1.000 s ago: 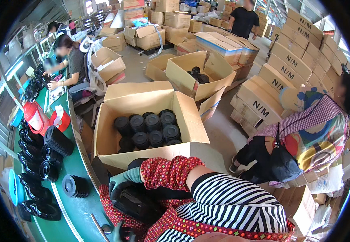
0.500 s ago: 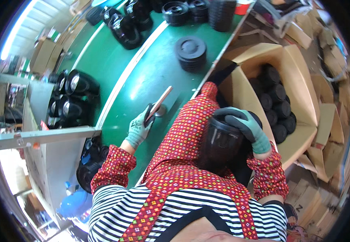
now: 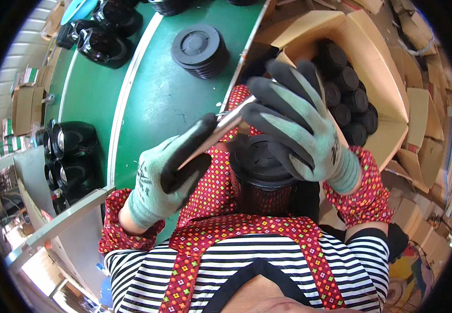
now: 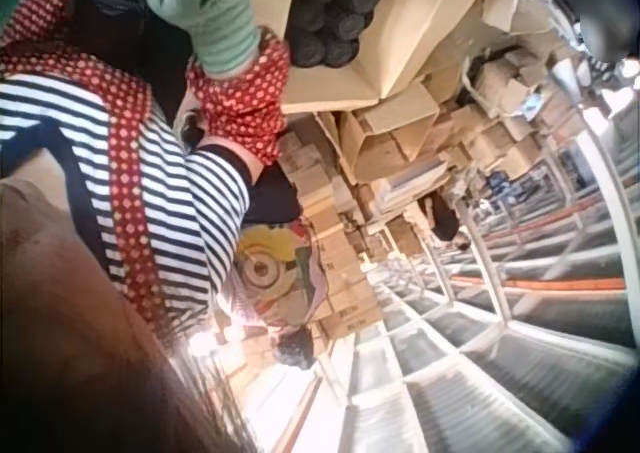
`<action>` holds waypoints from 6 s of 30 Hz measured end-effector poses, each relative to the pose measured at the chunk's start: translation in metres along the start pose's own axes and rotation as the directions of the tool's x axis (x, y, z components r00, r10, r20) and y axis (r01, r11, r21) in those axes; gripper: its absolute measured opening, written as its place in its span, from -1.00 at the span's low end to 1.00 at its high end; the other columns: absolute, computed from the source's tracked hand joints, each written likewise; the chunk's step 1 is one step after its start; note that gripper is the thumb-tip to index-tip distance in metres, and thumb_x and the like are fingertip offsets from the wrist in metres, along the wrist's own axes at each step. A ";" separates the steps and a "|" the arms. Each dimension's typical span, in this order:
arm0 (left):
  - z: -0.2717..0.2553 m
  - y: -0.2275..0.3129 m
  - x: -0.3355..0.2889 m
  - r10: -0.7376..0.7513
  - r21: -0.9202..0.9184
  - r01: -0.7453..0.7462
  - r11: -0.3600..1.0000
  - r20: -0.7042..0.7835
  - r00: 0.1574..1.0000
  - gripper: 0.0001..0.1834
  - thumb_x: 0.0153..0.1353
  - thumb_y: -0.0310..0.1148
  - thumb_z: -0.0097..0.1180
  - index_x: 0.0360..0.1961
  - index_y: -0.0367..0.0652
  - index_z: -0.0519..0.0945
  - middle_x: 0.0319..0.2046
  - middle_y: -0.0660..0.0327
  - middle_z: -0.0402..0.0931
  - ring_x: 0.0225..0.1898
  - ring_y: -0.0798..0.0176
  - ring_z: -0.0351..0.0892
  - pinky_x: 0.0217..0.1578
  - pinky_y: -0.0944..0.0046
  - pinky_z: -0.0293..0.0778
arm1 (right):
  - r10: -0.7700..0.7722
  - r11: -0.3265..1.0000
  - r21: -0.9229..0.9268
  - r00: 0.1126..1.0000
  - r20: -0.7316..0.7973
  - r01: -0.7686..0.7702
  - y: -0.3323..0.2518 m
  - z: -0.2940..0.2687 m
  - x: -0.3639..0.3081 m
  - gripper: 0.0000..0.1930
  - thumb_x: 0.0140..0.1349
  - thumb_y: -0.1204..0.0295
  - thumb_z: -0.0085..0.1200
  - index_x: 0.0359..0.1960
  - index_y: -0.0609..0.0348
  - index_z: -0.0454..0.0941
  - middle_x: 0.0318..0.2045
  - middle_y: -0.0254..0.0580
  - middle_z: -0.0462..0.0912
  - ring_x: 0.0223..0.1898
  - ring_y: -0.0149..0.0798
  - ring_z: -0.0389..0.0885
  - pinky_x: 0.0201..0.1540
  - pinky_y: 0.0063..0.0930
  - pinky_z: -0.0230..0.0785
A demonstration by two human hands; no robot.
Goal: The person repeatedly picks up black kettle bodies and lids from a green workbench, inserts a metal rod into the kettle, and secures the lid. The person handles each kettle one at a time and places the assembled units back on the bench.
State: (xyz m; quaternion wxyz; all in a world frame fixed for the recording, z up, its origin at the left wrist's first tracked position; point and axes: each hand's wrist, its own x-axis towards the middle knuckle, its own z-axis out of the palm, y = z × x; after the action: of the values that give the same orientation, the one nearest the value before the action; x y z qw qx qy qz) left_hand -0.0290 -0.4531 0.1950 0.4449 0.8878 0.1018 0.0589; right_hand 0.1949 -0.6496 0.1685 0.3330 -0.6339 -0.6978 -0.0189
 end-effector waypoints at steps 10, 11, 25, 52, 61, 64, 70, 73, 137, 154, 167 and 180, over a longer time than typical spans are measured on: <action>-0.002 0.030 0.084 0.477 -0.143 -0.456 0.879 0.250 0.842 -0.24 0.14 -0.17 0.39 0.32 -0.37 0.51 0.10 -0.14 0.60 0.08 -0.06 0.62 0.11 0.04 0.53 | 0.208 0.660 0.749 0.972 -0.111 -0.055 0.084 0.090 -0.036 -0.71 0.40 0.31 0.24 0.05 0.20 0.69 -0.11 -0.08 0.72 -0.05 -0.07 0.68 0.09 -0.20 0.48; 0.010 0.030 0.089 0.561 -0.142 -0.543 0.828 0.237 0.793 -0.28 0.11 -0.19 0.41 0.27 -0.35 0.58 0.14 -0.15 0.58 0.14 -0.13 0.60 0.16 -0.02 0.52 | 0.271 0.462 0.880 0.962 -0.019 -0.113 0.080 0.095 -0.035 -0.71 0.42 0.31 0.23 0.07 0.19 0.69 -0.10 -0.08 0.72 -0.03 -0.10 0.67 0.12 -0.22 0.48; 0.116 0.085 0.085 0.274 0.342 -0.379 0.860 0.318 0.908 -0.46 0.15 -0.15 0.25 0.11 -0.22 0.63 -0.14 0.11 0.64 -0.15 0.02 0.66 -0.01 0.05 0.54 | 0.174 0.368 0.918 0.981 0.086 -0.146 0.028 0.069 -0.031 -0.71 0.45 0.35 0.11 0.08 0.25 0.61 0.01 -0.05 0.61 0.12 -0.08 0.54 0.26 -0.21 0.38; 0.007 0.066 0.078 0.072 0.139 -0.131 0.982 0.366 0.928 -0.21 0.29 -0.17 0.20 0.40 -0.51 0.33 0.29 -0.35 0.38 0.35 -0.36 0.40 0.39 -0.16 0.32 | 0.133 0.824 0.493 0.942 0.307 -0.277 0.053 0.025 -0.013 -0.45 -0.07 0.23 0.47 0.00 0.10 0.62 -0.16 -0.07 0.63 -0.04 0.04 0.56 0.14 -0.07 0.34; 0.018 0.044 0.074 -0.142 0.349 -0.073 0.934 0.552 0.822 -0.34 0.45 -0.05 0.09 0.36 -0.35 0.37 -0.17 -0.11 0.62 -0.38 -0.01 0.72 -0.39 0.09 0.62 | 0.255 0.917 0.187 0.877 0.407 -0.353 0.024 0.024 -0.011 -0.39 -0.02 -0.04 0.44 -0.06 0.13 0.61 -0.24 -0.10 0.60 -0.17 -0.01 0.57 -0.05 -0.06 0.36; 0.019 0.009 0.077 0.036 0.208 -0.191 0.959 0.579 0.815 -0.44 0.43 -0.08 0.13 0.25 -0.31 0.44 -0.34 0.01 0.65 -0.35 -0.08 0.71 -0.35 0.04 0.61 | 0.358 0.907 0.078 0.856 0.374 -0.414 0.008 0.019 -0.018 -0.36 -0.01 -0.14 0.43 -0.09 0.11 0.59 -0.30 -0.13 0.59 -0.26 -0.04 0.60 -0.10 -0.05 0.38; 0.030 -0.042 0.104 0.144 0.099 -0.283 0.954 0.677 0.721 -0.57 0.35 -0.03 0.21 -0.04 -0.15 0.47 -0.36 0.01 0.65 -0.31 -0.14 0.72 -0.31 -0.03 0.61 | 0.476 0.866 -0.106 0.742 0.473 -0.488 -0.008 -0.007 -0.011 -0.32 -0.08 -0.06 0.51 -0.05 0.19 0.61 -0.27 -0.06 0.62 -0.25 0.01 0.67 -0.19 -0.09 0.45; 0.040 -0.062 0.123 0.289 0.050 -0.432 0.901 0.675 0.679 -0.57 0.30 -0.04 0.25 -0.05 -0.13 0.47 -0.34 0.04 0.64 -0.29 -0.13 0.72 -0.31 -0.03 0.60 | 0.583 0.806 -0.208 0.680 0.445 -0.555 -0.017 -0.005 -0.008 -0.37 0.06 -0.15 0.42 -0.13 0.16 0.58 -0.40 -0.12 0.59 -0.39 -0.03 0.66 -0.33 -0.15 0.45; -0.277 -0.499 0.079 -0.419 -0.409 0.103 0.907 -0.900 0.118 -0.47 0.33 -0.16 0.38 0.19 -0.23 0.55 -0.09 -0.01 0.71 -0.14 0.09 0.72 -0.03 0.16 0.62 | 0.251 0.813 0.459 0.927 0.279 -0.358 -0.037 0.201 0.051 -0.53 0.24 0.37 0.33 0.18 0.24 0.63 -0.07 0.08 0.72 -0.07 0.11 0.71 0.01 -0.11 0.56; -0.214 -0.371 -0.161 -0.011 0.198 0.857 0.476 -0.973 0.231 -0.21 0.23 -0.13 0.43 0.36 -0.37 0.42 0.27 -0.16 0.52 0.28 -0.19 0.51 0.27 -0.01 0.44 | 0.259 0.842 0.442 0.951 0.171 -0.309 -0.037 0.224 0.032 -0.56 0.32 0.27 0.24 0.16 0.24 0.60 -0.05 0.12 0.71 0.01 0.11 0.70 0.09 -0.11 0.55; -0.083 -0.059 -0.103 0.201 0.364 -0.039 0.930 -0.418 0.886 -0.60 0.02 -0.51 0.49 -0.10 -0.29 0.61 0.09 -0.15 0.67 -0.12 -0.12 0.78 -0.06 0.08 0.63 | 0.441 0.504 0.712 0.854 0.276 -0.490 -0.041 0.112 0.108 -0.01 0.30 -0.01 0.37 0.61 0.14 0.10 0.52 0.10 0.24 0.47 -0.13 0.29 0.39 -0.25 0.34; -0.012 -0.094 -0.086 -0.144 -0.421 -0.102 0.901 -0.513 0.846 -0.15 0.30 -0.62 0.25 0.57 -0.22 0.16 0.54 -0.07 0.17 0.23 0.12 0.55 0.07 0.16 0.62 | 0.554 -0.426 0.846 0.647 0.524 -0.320 -0.022 0.060 -0.052 -0.42 0.39 0.27 0.25 0.33 0.37 0.46 0.13 -0.03 0.70 0.06 -0.16 0.73 0.19 -0.26 0.60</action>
State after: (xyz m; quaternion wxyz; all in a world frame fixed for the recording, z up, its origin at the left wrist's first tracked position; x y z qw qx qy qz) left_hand -0.1275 -0.4089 0.1253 0.5853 0.7136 0.2156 0.3188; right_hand 0.1480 -0.6725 0.1054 0.7067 -0.3771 -0.0958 0.5910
